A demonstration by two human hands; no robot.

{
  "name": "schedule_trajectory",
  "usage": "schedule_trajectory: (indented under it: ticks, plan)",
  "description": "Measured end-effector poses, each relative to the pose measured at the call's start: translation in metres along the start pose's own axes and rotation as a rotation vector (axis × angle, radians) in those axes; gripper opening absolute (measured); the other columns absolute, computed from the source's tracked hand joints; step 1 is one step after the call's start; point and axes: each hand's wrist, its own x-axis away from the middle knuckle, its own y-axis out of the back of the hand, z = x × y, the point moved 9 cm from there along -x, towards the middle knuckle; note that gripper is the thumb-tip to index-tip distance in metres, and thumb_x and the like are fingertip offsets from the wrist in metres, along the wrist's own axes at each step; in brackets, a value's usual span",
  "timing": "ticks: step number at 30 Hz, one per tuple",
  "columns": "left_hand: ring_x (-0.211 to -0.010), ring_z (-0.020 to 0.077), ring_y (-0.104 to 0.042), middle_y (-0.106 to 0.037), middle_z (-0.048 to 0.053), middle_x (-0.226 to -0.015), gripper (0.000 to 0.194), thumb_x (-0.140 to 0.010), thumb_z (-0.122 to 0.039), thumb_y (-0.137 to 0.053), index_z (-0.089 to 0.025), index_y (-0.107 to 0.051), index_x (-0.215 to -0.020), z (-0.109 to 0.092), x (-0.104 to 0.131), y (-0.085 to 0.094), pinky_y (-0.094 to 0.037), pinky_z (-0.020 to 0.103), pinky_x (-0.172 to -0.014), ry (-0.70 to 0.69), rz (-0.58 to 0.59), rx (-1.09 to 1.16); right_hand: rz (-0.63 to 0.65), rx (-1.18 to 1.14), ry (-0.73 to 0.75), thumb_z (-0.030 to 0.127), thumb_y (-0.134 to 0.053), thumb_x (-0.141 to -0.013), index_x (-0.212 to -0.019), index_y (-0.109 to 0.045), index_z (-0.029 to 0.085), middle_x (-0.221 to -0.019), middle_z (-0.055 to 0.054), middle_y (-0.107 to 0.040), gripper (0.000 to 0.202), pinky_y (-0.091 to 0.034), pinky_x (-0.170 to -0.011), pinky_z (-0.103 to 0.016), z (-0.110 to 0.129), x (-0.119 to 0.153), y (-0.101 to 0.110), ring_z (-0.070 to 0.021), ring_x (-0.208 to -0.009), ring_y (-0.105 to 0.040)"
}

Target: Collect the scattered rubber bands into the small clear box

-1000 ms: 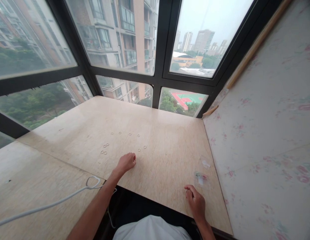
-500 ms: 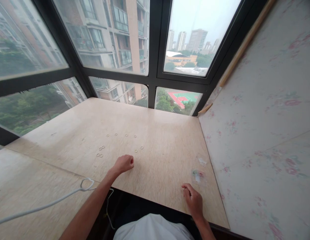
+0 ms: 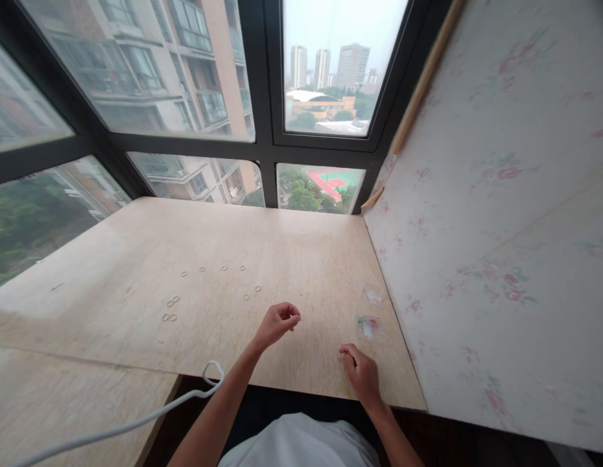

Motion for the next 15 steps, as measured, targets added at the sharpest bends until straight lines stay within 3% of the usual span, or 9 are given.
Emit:
schedule_trajectory:
  ticks: [4, 9, 15]
  plan:
    - [-0.052, 0.0103, -0.055, -0.06, 0.001, -0.062, 0.017, -0.075, -0.031, -0.058, -0.014, -0.061, -0.074, -0.007, -0.012, -0.044, -0.043, 0.02, -0.048, -0.019, -0.001, 0.01, -0.004, -0.03, 0.006, 0.021, -0.035, -0.083, -0.082, -0.066, 0.02, -0.074, -0.002, -0.07, 0.031, -0.043, -0.063, -0.022, 0.002, -0.001, 0.001, -0.0151, -0.067, -0.065]
    - [-0.051, 0.0107, -0.056, -0.062, 0.001, -0.062, 0.016, -0.076, -0.03, -0.057, -0.015, -0.063, -0.075, -0.025, -0.025, -0.101, -0.043, 0.02, -0.049, -0.079, 0.083, -0.031, -0.024, -0.056, 0.01, 0.017, -0.036, -0.081, -0.081, -0.065, 0.02, -0.07, -0.002, -0.069, 0.029, -0.042, -0.062, -0.022, 0.008, -0.002, 0.006, -0.0147, -0.064, -0.063]
    - [-0.054, 0.0102, -0.058, -0.07, 0.003, -0.084, 0.014, -0.075, -0.023, -0.056, -0.017, -0.067, -0.08, -0.026, -0.036, -0.156, -0.044, 0.022, -0.055, -0.097, 0.129, -0.14, -0.067, -0.07, -0.005, 0.016, -0.036, -0.081, -0.079, -0.064, 0.019, -0.069, -0.003, -0.068, 0.029, -0.04, -0.06, -0.022, 0.008, -0.002, 0.011, -0.0156, -0.063, -0.064]
